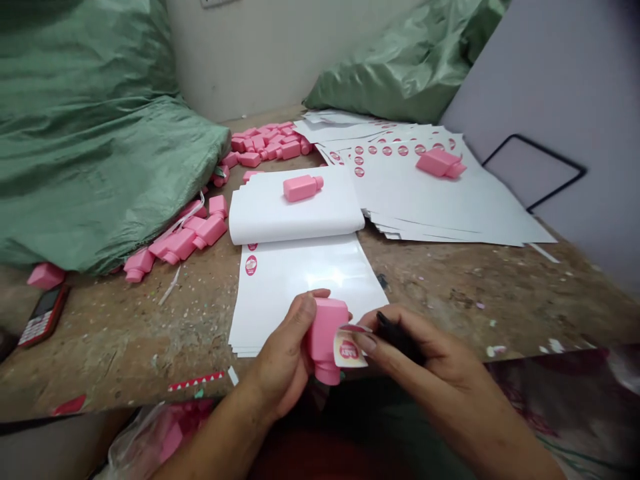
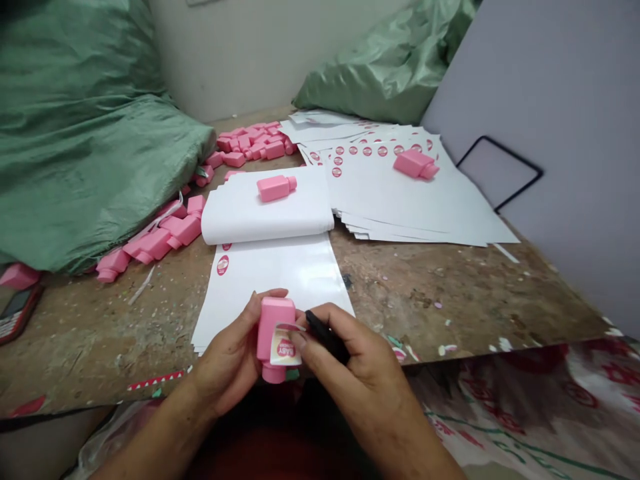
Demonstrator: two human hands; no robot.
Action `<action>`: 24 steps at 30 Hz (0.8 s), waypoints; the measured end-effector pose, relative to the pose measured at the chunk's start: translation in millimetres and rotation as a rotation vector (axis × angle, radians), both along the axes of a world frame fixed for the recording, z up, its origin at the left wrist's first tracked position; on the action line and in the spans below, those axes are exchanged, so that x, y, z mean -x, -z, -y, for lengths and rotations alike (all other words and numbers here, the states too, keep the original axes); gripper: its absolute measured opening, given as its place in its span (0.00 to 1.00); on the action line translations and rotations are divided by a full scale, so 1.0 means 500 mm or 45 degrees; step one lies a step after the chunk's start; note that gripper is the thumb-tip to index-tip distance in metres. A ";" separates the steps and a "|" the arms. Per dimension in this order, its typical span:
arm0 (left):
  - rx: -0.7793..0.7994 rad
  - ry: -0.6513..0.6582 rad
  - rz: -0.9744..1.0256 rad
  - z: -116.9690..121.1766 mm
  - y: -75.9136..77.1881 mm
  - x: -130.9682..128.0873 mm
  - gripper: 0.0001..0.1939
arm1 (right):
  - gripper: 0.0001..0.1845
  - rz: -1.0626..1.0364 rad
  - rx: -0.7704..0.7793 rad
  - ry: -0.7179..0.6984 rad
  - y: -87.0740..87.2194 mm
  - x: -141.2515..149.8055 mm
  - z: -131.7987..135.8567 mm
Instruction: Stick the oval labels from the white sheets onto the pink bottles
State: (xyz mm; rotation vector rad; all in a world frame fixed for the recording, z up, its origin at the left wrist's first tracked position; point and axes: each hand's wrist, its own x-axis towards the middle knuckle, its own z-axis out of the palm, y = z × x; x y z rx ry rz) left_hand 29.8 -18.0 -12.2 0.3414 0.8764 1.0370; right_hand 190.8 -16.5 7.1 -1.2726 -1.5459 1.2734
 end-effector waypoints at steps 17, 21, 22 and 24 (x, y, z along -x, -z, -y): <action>0.045 -0.122 0.082 0.008 -0.005 -0.007 0.20 | 0.15 0.001 -0.103 0.177 0.004 0.027 -0.009; 0.052 -0.155 0.059 0.007 -0.006 -0.014 0.18 | 0.11 0.079 -0.186 0.202 0.007 0.033 -0.006; 0.044 -0.153 0.050 0.007 -0.004 -0.015 0.18 | 0.10 0.098 -0.204 0.193 0.008 0.034 -0.005; 0.020 -0.132 0.036 0.007 -0.001 -0.015 0.18 | 0.10 0.118 -0.234 0.161 0.010 0.036 -0.004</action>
